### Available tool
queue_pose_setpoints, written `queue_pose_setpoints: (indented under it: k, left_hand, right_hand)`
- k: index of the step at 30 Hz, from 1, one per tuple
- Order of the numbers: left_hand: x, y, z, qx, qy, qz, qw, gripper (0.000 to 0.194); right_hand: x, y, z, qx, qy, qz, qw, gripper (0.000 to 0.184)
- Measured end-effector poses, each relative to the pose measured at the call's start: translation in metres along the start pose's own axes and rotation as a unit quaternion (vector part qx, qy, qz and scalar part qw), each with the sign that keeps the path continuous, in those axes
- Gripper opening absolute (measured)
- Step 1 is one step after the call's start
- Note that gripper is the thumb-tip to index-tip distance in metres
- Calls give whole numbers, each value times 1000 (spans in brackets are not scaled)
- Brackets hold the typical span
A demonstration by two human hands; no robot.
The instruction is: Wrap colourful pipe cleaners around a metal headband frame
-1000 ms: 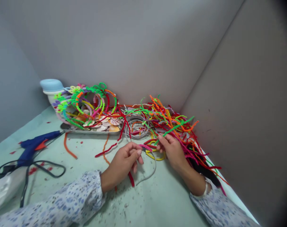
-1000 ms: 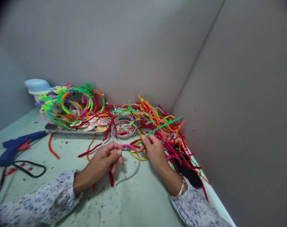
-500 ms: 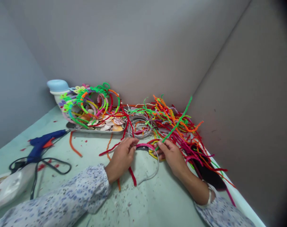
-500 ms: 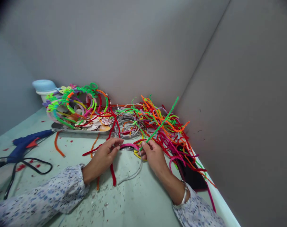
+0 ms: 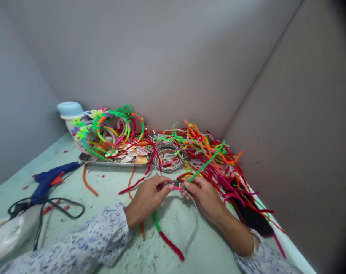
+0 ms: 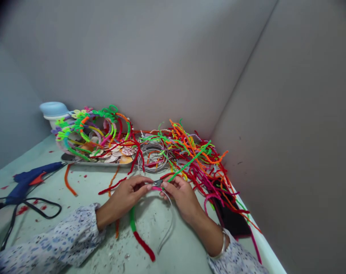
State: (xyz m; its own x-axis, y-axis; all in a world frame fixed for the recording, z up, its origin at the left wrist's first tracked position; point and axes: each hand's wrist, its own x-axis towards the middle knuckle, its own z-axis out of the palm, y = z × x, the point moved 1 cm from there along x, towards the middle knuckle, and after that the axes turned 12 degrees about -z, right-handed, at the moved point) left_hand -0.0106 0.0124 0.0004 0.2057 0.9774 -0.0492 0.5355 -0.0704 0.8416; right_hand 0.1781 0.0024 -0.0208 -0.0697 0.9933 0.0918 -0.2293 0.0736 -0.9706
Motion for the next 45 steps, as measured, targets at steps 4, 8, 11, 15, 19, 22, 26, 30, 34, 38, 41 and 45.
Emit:
queue_pose_setpoints:
  k: [4, 8, 11, 15, 19, 22, 26, 30, 34, 38, 41, 45]
  left_hand:
    - [-5, 7, 3, -30, -54, 29, 998, 24]
    - [-6, 4, 10, -145, -148, -23, 978, 20]
    - [-5, 0, 13, -195, -167, -77, 963, 18]
    - [-3, -1, 12, -225, -183, -99, 952, 18]
    - [-3, 0, 11, -240, -198, -96, 946, 22]
    - [-3, 1, 11, -240, -199, -109, 944, 24]
    - [-1, -1, 12, -235, -204, -105, 944, 25]
    - [0, -3, 13, -240, -207, -116, 941, 26]
    - [2, -2, 11, -251, -224, -134, 932, 25]
    - [3, -3, 9, -244, -245, -150, 926, 31]
    - [3, -3, 8, -245, -252, -144, 925, 31]
    - [3, -1, 7, -241, -262, -129, 926, 28]
  right_hand:
    - [-5, 0, 7, 28, -33, 14, 999, 20]
    - [-6, -1, 8, -19, -40, -14, 999, 19]
    - [-5, -1, 6, -61, -27, -43, 997, 20]
    - [-6, -1, 7, -84, -20, -34, 996, 23]
    - [-8, -2, 10, -86, -16, -30, 996, 21]
    - [-9, -2, 10, -80, -16, -35, 996, 21]
    - [-9, -2, 9, -85, -31, -38, 995, 21]
    - [-9, -2, 9, -90, -25, -31, 995, 20]
    - [-9, 0, 10, -83, -16, -22, 996, 21]
    - [-9, 0, 11, -79, -12, -24, 997, 21]
    - [-10, -2, 12, -74, -9, -27, 997, 21]
    - [-10, -4, 13, -91, -13, -31, 995, 21]
